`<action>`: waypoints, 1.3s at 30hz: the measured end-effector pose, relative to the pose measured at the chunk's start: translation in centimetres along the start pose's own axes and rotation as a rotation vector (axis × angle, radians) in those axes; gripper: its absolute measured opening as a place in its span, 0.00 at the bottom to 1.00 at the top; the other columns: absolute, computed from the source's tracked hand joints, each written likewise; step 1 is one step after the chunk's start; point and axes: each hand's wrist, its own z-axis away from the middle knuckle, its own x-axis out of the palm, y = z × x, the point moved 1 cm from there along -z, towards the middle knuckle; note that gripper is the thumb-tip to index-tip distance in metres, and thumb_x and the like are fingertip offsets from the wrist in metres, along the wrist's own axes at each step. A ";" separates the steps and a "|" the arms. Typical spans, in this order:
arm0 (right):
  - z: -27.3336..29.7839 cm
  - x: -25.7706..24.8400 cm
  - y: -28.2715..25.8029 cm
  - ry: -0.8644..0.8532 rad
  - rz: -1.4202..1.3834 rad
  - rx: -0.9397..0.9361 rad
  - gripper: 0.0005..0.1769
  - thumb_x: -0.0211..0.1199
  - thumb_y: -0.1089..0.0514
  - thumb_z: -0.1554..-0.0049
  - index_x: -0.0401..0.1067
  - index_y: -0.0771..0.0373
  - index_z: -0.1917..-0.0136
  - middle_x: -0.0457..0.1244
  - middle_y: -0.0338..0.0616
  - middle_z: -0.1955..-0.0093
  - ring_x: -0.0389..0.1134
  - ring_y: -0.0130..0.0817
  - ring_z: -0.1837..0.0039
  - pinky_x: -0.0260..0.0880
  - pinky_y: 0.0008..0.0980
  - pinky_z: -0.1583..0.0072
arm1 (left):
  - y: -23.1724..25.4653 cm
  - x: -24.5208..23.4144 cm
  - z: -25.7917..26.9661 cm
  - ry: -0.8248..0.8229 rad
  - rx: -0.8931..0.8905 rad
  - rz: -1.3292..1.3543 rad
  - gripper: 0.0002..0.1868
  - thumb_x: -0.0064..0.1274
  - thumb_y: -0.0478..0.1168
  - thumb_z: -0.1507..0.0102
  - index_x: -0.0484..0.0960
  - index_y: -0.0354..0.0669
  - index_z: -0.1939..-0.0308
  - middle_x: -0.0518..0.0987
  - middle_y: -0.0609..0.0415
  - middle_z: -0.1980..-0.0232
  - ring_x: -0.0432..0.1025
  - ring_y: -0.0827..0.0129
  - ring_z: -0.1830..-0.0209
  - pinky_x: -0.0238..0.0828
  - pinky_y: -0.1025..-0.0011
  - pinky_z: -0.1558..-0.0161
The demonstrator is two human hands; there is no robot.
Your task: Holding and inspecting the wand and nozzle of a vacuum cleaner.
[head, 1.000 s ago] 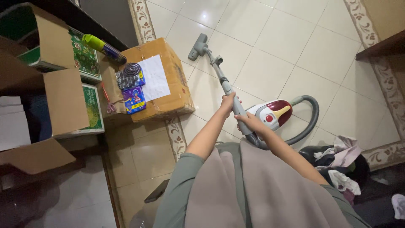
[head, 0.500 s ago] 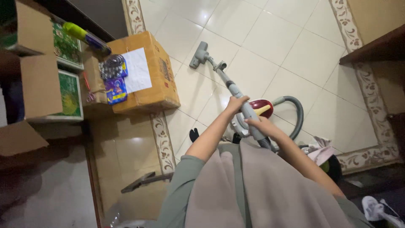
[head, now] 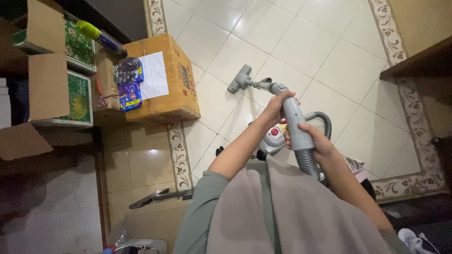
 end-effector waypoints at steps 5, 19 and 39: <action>-2.8 -0.1 1.9 0.071 0.104 0.006 0.29 0.60 0.44 0.42 0.64 0.68 0.37 0.67 0.48 0.54 0.70 0.36 0.56 0.73 0.35 0.51 | -0.6 -1.5 -0.6 0.127 -0.051 0.125 0.17 0.57 0.46 0.43 0.76 0.36 0.59 0.84 0.47 0.64 0.79 0.64 0.66 0.75 0.66 0.69; -13.5 -5.6 14.0 0.287 1.225 -0.061 0.43 0.67 0.35 0.44 0.63 0.73 0.33 0.68 0.60 0.46 0.72 0.41 0.46 0.72 0.37 0.45 | -8.6 -14.7 -1.1 0.645 0.133 -0.079 0.14 0.57 0.41 0.40 0.73 0.32 0.60 0.78 0.47 0.67 0.76 0.62 0.77 0.76 0.63 0.77; -4.0 5.8 2.0 -0.188 0.304 0.071 0.38 0.66 0.48 0.46 0.60 0.71 0.30 0.66 0.50 0.46 0.69 0.39 0.47 0.74 0.40 0.43 | 2.0 -6.5 4.7 0.286 0.077 0.596 0.12 0.58 0.37 0.40 0.72 0.37 0.58 0.76 0.49 0.62 0.75 0.63 0.63 0.79 0.69 0.56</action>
